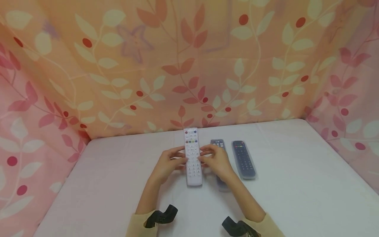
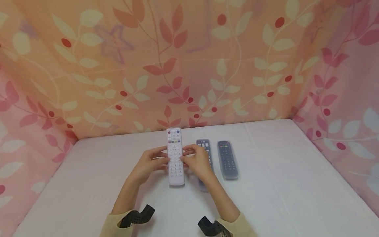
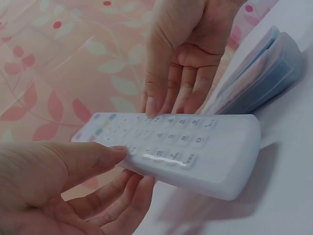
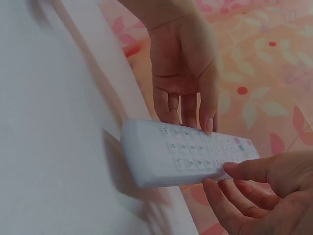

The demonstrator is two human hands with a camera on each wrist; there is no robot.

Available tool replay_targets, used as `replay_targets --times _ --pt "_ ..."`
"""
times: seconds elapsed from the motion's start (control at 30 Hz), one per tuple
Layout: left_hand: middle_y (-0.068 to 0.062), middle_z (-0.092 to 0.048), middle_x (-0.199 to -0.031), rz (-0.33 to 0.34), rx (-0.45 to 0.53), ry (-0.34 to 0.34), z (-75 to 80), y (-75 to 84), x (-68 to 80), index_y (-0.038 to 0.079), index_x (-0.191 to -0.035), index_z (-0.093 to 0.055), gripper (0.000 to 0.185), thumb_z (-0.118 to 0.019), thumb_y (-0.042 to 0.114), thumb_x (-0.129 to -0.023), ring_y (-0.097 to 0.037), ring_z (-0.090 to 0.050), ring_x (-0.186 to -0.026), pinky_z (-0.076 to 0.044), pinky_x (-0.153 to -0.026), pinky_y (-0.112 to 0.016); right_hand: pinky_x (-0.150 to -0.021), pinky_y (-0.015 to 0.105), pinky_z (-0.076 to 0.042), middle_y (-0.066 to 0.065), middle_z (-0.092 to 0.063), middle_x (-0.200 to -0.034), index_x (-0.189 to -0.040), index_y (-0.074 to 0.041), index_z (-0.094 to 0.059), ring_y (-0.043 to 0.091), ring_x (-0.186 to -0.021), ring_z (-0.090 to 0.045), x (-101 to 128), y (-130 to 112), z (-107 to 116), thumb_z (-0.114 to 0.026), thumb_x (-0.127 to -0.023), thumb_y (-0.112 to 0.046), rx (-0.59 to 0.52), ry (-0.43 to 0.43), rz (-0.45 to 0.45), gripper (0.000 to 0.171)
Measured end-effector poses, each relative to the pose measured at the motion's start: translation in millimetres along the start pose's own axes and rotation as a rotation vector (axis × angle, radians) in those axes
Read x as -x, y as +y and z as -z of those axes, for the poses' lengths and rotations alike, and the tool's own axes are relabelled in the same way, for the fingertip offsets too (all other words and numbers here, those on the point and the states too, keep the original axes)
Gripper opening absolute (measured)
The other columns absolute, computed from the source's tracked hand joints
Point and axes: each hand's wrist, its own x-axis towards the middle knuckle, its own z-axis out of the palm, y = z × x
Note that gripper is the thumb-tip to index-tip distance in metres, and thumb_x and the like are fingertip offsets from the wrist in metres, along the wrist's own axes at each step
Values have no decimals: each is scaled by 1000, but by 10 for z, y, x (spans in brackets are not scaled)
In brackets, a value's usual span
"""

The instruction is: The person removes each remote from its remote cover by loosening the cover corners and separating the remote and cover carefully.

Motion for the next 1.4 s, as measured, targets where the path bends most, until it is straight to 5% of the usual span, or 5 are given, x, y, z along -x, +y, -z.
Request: replay_targets --times 0.33,0.53,0.77,1.03,1.4 --pt "-22 -71 -111 -5 28 51 -51 0 -3 -2 -144 -62 47 -68 -5 -97 -22 -72 -91 -65 -84 -43 -71 35 -66 22 -74 -107 -120 7 -69 21 -79 -74 -3 -56 -9 -74 -91 7 26 25 14 29" --pt "-24 -69 -118 -34 11 62 -54 21 17 0 -145 -62 46 -66 -4 -100 -21 -70 -91 -65 -87 -45 -73 41 -66 26 -72 -105 -117 11 -66 30 -79 -76 10 -88 -54 -73 -91 9 -22 48 25 27" --pt "-24 -68 -120 -65 6 68 -37 -5 -22 3 -146 -62 47 -65 -4 -100 -21 -71 -89 -65 -85 -39 -71 40 -66 25 -69 -104 -116 10 -63 22 -72 -74 19 -123 -81 -71 -92 11 -95 53 25 26" --pt "-28 -65 -119 -87 77 55 -32 14 -31 -3 -146 -60 48 -62 -11 -99 -17 -72 -81 -64 -76 -27 -70 35 -66 25 -67 -106 -119 10 -62 20 -71 -75 16 -137 -87 -69 -92 12 -115 51 30 28" --pt "-29 -64 -130 -89 85 15 -15 48 -63 -5 -148 -56 41 -54 -1 -108 -16 -73 -81 -64 -79 -27 -73 33 -66 26 -69 -109 -124 10 -66 20 -77 -76 -9 -156 -35 -70 -91 13 -141 51 32 34"
